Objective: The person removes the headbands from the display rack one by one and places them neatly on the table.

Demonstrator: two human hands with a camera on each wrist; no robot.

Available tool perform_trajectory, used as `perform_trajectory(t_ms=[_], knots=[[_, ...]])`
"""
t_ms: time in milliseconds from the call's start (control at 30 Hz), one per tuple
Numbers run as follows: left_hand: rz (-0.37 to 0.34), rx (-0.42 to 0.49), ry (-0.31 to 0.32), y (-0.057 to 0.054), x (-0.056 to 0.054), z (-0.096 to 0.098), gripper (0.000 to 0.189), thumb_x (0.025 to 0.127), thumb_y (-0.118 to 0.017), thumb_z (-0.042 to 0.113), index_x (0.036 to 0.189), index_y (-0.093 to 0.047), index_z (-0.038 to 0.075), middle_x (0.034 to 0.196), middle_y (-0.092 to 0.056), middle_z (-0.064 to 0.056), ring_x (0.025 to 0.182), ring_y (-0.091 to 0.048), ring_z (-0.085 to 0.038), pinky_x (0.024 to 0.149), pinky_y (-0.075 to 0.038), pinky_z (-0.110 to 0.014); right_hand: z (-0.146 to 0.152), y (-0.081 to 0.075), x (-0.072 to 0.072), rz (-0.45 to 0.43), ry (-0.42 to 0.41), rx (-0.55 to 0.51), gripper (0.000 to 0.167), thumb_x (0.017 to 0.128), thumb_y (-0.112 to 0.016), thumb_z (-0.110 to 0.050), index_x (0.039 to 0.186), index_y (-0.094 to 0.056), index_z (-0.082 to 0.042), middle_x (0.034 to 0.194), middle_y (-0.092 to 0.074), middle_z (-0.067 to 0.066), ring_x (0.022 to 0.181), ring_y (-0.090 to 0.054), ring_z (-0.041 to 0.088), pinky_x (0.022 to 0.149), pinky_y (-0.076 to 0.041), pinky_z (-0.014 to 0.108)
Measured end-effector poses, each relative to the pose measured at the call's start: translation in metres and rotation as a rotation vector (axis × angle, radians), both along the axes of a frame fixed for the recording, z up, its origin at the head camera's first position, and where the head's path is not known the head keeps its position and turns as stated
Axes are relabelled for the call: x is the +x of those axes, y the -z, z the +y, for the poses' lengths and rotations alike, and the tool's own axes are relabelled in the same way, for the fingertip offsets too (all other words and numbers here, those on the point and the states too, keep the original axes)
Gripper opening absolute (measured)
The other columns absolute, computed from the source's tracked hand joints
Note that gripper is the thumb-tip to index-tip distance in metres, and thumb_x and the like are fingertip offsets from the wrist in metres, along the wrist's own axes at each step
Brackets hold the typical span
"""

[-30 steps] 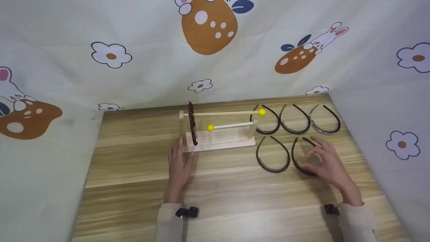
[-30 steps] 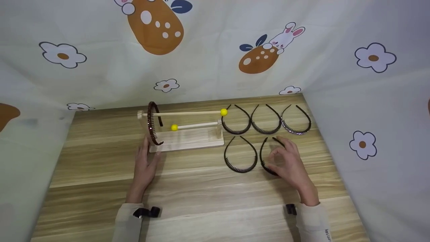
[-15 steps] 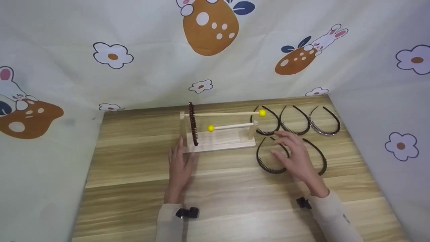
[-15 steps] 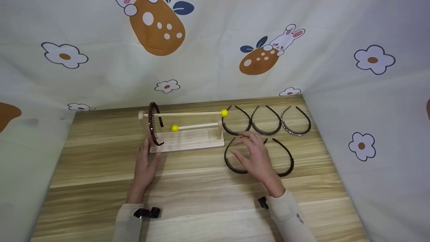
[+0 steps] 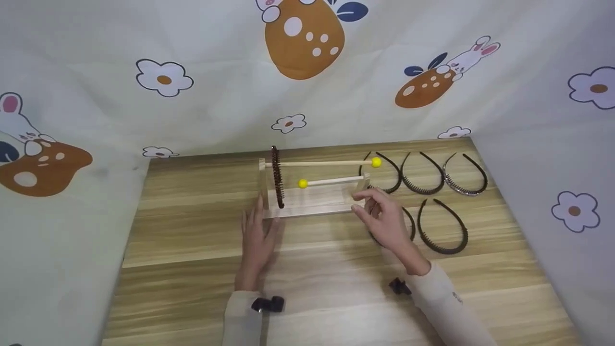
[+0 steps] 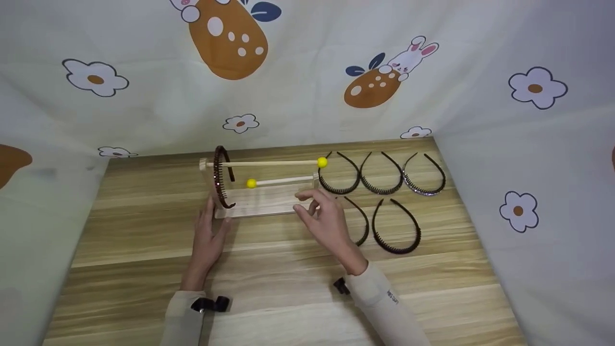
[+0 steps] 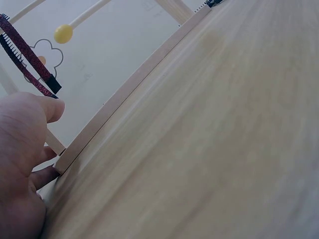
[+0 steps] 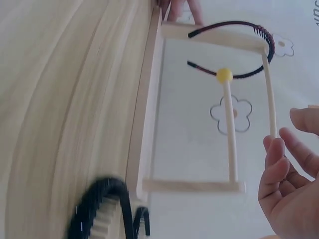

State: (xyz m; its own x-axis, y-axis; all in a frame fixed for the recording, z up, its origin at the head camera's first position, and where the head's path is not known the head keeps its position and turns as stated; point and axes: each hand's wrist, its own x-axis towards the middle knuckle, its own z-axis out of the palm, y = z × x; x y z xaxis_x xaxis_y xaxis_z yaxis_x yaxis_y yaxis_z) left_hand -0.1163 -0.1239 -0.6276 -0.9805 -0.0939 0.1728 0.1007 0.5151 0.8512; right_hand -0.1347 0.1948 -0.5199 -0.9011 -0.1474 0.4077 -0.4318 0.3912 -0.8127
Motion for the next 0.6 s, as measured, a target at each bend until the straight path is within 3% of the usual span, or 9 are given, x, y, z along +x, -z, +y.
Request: perform_trajectory(t_ms=[100, 300, 600], knots=[[0.003, 0.004, -0.004, 0.0, 0.0, 0.001, 0.078, 0.114, -0.062, 0.031, 0.178, -0.022, 0.009, 0.181, -0.031, -0.016, 0.167, -0.026, -0.044, 0.138, 0.008, -0.057, -0.014, -0.002, -0.001, -0.03, -0.016, -0.045, 0.02, 0.095, -0.087, -0.001, 0.114, -0.081, -0.004, 0.104, -0.08, 0.006, 0.075, -0.062, 0.007, 0.062, -0.05, 0.014], [-0.019, 0.01, -0.009, 0.001, 0.002, 0.002, 0.079, 0.114, -0.063, 0.032, 0.179, -0.021, 0.013, 0.181, -0.029, -0.015, 0.168, -0.007, -0.052, 0.138, 0.009, -0.059, -0.043, -0.006, -0.005, -0.055, -0.099, -0.141, 0.019, 0.096, -0.084, 0.002, 0.115, -0.08, 0.001, 0.108, -0.081, 0.013, 0.076, -0.064, 0.007, 0.062, -0.048, 0.014], [-0.002, 0.006, -0.007, 0.0, 0.001, 0.0, 0.078, 0.114, -0.063, 0.028, 0.178, -0.022, 0.012, 0.181, -0.03, -0.016, 0.167, -0.022, -0.048, 0.138, 0.007, -0.058, -0.064, -0.005, -0.007, -0.141, -0.144, -0.202, 0.021, 0.099, -0.083, -0.004, 0.118, -0.08, 0.003, 0.112, -0.079, 0.017, 0.078, -0.065, 0.009, 0.062, -0.047, 0.016]])
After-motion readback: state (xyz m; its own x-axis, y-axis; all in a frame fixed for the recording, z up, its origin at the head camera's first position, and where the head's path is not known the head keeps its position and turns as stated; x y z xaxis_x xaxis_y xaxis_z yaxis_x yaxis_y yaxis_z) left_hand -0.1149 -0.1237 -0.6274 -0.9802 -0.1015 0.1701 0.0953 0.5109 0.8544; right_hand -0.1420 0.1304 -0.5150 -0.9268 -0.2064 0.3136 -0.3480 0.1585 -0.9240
